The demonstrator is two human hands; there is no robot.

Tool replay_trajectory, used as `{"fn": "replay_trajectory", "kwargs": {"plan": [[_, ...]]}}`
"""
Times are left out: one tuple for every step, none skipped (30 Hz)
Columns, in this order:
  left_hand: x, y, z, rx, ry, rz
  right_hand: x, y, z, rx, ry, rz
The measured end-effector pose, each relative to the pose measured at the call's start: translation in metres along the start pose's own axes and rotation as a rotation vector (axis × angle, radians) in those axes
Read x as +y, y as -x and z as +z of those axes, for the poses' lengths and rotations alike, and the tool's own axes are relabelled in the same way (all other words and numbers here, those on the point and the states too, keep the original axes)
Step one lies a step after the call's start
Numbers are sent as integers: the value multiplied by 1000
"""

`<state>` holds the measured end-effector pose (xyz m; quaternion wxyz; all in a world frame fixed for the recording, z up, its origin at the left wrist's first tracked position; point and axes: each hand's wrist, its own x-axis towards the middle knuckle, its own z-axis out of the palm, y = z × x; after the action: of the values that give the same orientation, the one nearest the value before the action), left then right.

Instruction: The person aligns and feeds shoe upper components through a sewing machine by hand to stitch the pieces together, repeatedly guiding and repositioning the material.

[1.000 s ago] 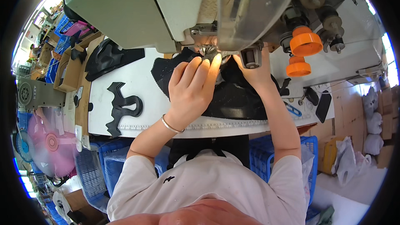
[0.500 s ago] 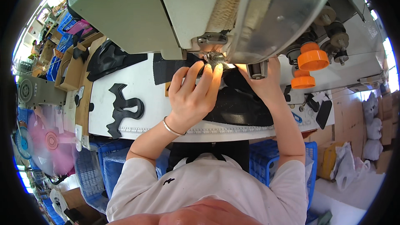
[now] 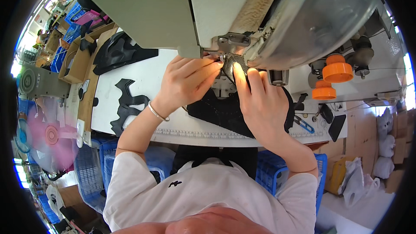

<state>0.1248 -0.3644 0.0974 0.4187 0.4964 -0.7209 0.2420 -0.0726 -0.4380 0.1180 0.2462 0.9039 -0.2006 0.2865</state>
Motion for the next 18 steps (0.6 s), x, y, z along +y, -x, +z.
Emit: {"fn": "replay_trajectory", "kwargs": {"plan": [[-2, -1, -1, 17, 51, -4, 0, -1, 0, 1, -2, -3], [-3, -1, -1, 18, 48, -6, 1, -2, 0, -33, -23, 22], [-4, 0, -1, 25, 55, -24, 2, -3, 1, -68, -45, 48], [-4, 0, 0, 31, 68, -35, 6, -3, 2, -85, -63, 53], [-4, 1, 0, 30, 71, -32, 11, -3, 6, -86, -62, 57], [-3, 1, 0, 52, 54, -50, 16, -4, 11, -78, -98, 31], [-1, -1, 1, 74, 37, -63, 21, -5, 15, -69, -133, 8], [0, -2, 2, 71, 43, -57, 24, -5, 18, -95, -147, 43], [1, -4, 3, 89, 41, -71, 30, -6, 21, -96, -144, 53], [1, -5, 4, 104, 41, -84, 37, -8, 24, -203, -245, 62], [1, -4, 4, 96, 50, -76, 42, -10, 27, -310, -347, 72], [1, -1, 6, 103, 71, -115, 44, -9, 32, -298, -383, 73], [1, -1, 6, 111, 86, -147, 44, -9, 29, -291, -381, 90], [0, -2, 5, 101, 94, -132, 44, -8, 25, -199, -324, 57], [-2, -3, 4, 131, 146, -222, 44, -7, 22, -109, -265, 25], [-5, -3, 3, 161, 201, -317, 47, -6, 23, -228, -286, 77], [-10, -7, 3, 151, 212, -308, 49, -6, 26, -229, -282, 94], [-19, -15, 4, 59, 274, -434, 52, -7, 31, -128, -299, 51]]}}
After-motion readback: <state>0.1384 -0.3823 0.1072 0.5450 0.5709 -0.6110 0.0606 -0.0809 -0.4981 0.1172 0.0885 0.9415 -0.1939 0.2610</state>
